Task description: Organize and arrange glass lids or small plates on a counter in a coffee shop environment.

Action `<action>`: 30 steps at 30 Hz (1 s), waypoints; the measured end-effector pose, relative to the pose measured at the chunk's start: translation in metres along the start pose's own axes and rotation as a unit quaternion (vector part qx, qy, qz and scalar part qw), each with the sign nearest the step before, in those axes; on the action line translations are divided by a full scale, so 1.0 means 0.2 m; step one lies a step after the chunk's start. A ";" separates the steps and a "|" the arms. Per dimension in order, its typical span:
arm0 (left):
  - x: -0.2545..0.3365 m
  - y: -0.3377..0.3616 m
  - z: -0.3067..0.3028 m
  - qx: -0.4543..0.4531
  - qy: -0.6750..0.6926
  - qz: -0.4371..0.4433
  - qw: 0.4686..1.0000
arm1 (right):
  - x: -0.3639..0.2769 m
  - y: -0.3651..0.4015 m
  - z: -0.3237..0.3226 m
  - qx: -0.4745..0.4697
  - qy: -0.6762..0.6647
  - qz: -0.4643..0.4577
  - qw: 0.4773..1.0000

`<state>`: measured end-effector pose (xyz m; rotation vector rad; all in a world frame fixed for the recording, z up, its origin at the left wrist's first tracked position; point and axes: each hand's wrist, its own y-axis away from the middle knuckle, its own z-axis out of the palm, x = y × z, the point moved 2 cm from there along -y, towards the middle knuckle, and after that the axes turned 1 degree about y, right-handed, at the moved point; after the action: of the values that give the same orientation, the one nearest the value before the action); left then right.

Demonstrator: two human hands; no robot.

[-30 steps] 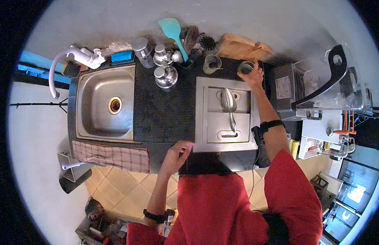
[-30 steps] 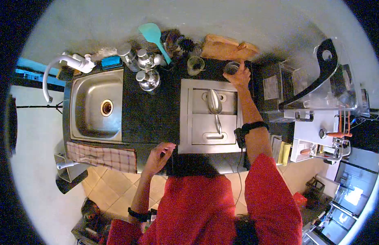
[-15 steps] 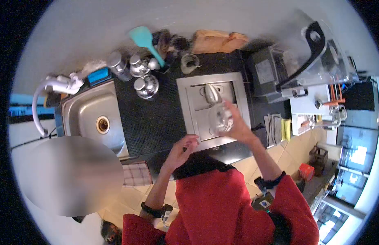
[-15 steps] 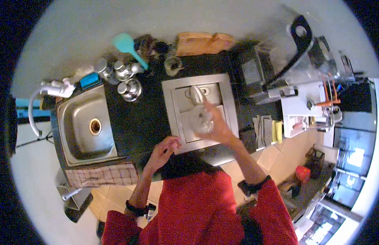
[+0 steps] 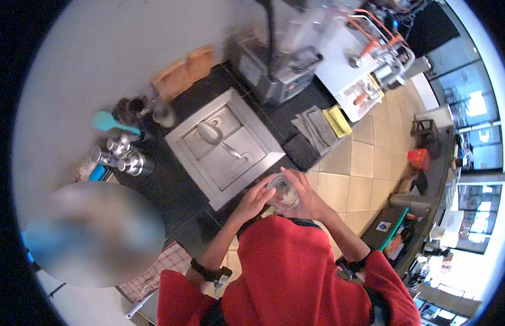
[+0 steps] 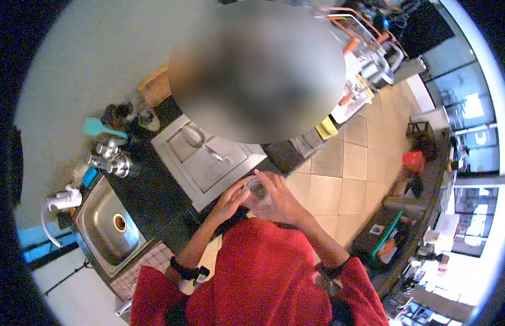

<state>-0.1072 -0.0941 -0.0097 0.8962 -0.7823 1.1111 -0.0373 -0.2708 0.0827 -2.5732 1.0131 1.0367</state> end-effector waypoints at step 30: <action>-0.82 -1.31 2.53 -0.413 -0.225 -0.190 0.862 | 1.41 2.28 -0.86 0.423 -0.117 0.226 0.870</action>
<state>0.0598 -0.6637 0.0130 0.5188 -1.2666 0.1367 -0.0965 -0.8301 0.0551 -1.5035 1.5858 0.7099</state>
